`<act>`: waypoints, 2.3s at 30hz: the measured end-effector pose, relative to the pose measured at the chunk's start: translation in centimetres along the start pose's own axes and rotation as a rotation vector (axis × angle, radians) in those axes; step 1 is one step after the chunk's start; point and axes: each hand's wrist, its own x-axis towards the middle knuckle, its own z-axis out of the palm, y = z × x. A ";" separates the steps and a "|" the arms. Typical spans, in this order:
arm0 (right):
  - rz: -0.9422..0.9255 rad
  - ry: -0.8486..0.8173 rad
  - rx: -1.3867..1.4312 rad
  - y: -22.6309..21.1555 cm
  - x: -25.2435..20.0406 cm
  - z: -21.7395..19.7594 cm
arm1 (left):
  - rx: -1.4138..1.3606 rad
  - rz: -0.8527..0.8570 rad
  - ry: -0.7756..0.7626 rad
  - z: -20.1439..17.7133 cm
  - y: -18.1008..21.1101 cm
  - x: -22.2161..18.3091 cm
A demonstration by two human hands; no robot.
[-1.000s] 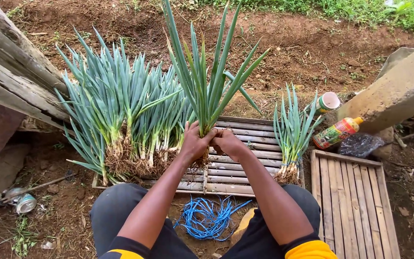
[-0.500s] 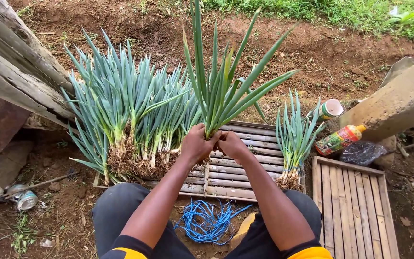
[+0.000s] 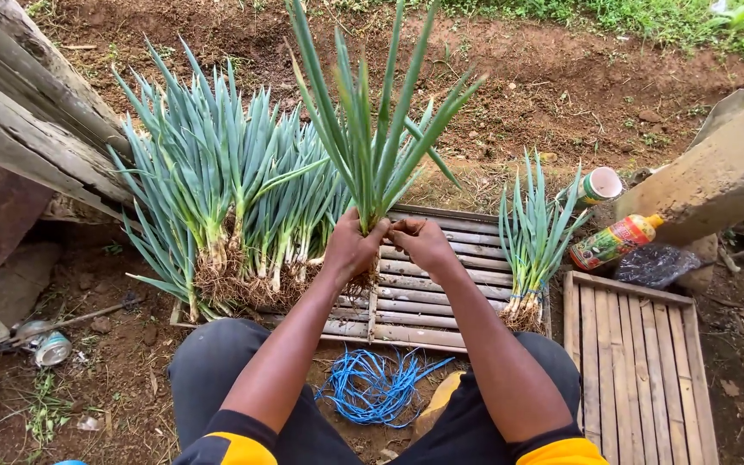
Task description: Cleaning harvested scallions by stripping off the outer dirty layers and preparing them for bundling.
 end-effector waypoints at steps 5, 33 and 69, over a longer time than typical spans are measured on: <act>0.006 -0.023 0.049 0.1 -0.5 -0.8 | -0.034 0.058 0.093 0.5 -1.5 1.1; -0.362 0.334 0.081 -2.5 -8.7 6.4 | -0.523 -0.264 0.368 1.7 1.3 1.7; -0.705 0.335 -0.272 -0.6 -1.9 -2.0 | -0.260 -0.210 -0.211 0.2 2.1 1.1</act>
